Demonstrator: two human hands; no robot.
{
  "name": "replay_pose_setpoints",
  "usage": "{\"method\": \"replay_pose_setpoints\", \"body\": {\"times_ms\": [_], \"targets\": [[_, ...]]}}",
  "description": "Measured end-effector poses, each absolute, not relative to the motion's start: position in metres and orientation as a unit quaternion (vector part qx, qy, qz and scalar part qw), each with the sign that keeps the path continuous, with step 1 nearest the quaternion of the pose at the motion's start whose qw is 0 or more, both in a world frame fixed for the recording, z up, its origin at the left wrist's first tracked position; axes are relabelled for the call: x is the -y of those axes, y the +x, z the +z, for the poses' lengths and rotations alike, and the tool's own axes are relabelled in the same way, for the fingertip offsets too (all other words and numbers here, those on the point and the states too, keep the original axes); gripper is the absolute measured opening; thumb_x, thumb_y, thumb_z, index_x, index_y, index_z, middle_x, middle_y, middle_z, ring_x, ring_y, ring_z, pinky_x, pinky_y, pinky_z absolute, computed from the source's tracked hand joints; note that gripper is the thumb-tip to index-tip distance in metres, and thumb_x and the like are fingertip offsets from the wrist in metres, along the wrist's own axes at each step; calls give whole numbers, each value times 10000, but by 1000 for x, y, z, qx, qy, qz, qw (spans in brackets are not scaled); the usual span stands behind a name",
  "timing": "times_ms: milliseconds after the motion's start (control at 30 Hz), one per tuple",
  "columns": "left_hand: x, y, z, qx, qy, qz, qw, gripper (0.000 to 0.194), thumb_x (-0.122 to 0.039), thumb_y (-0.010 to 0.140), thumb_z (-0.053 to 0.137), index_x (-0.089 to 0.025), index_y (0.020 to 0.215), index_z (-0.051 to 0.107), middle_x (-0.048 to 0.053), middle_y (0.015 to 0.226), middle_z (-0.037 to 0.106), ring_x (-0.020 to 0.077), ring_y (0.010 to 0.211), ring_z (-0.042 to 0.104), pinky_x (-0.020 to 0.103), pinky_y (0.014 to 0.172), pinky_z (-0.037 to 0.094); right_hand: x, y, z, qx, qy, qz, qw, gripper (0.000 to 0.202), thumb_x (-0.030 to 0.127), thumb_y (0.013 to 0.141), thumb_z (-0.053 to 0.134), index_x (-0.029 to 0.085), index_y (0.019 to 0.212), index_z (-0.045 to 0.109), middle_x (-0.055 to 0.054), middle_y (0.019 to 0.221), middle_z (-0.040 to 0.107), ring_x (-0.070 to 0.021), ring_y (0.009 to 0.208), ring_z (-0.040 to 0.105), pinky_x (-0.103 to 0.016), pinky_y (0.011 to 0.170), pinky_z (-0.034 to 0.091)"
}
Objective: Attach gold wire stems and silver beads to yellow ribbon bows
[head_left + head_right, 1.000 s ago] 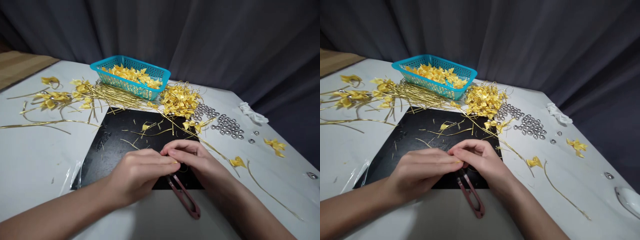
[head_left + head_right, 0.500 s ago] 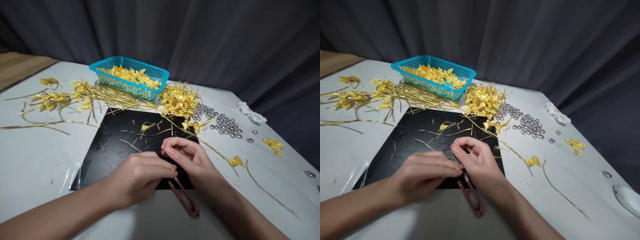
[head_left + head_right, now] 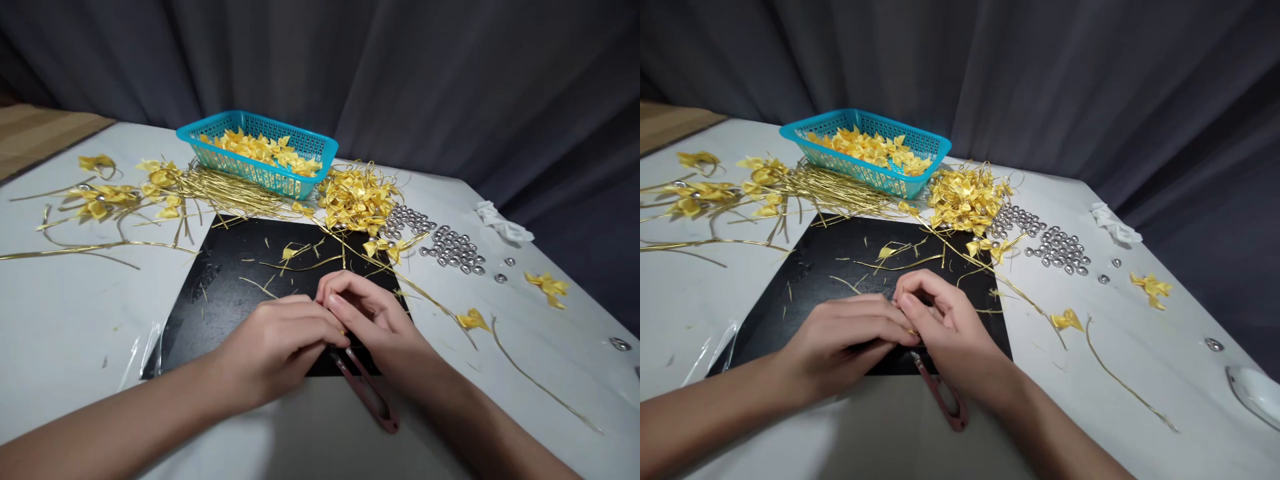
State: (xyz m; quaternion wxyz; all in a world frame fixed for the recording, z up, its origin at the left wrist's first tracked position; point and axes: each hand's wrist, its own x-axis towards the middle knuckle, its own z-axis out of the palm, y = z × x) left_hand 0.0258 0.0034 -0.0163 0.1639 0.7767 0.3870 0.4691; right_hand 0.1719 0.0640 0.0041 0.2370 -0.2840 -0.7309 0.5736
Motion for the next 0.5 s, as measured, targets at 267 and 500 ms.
{"method": "replay_pose_setpoints", "body": {"times_ms": [267,500], "targets": [[-4,26,-16,-374,775,480,170,239,41,772,484,-132,743,647,75,757,737,133,731,681,236,723,510,-56,168,-1,651,-296,623,315,129,210,896,462,173,789,521,9,832,516,-60,756,513,-144,682,429],[0,27,-18,-378,772,492,137,225,13,797,498,-142,885,634,61,861,720,120,812,658,224,763,515,-61,171,2,658,-285,615,328,123,212,885,503,178,775,546,4,845,535,-69,799,519,-153,722,418]]}}
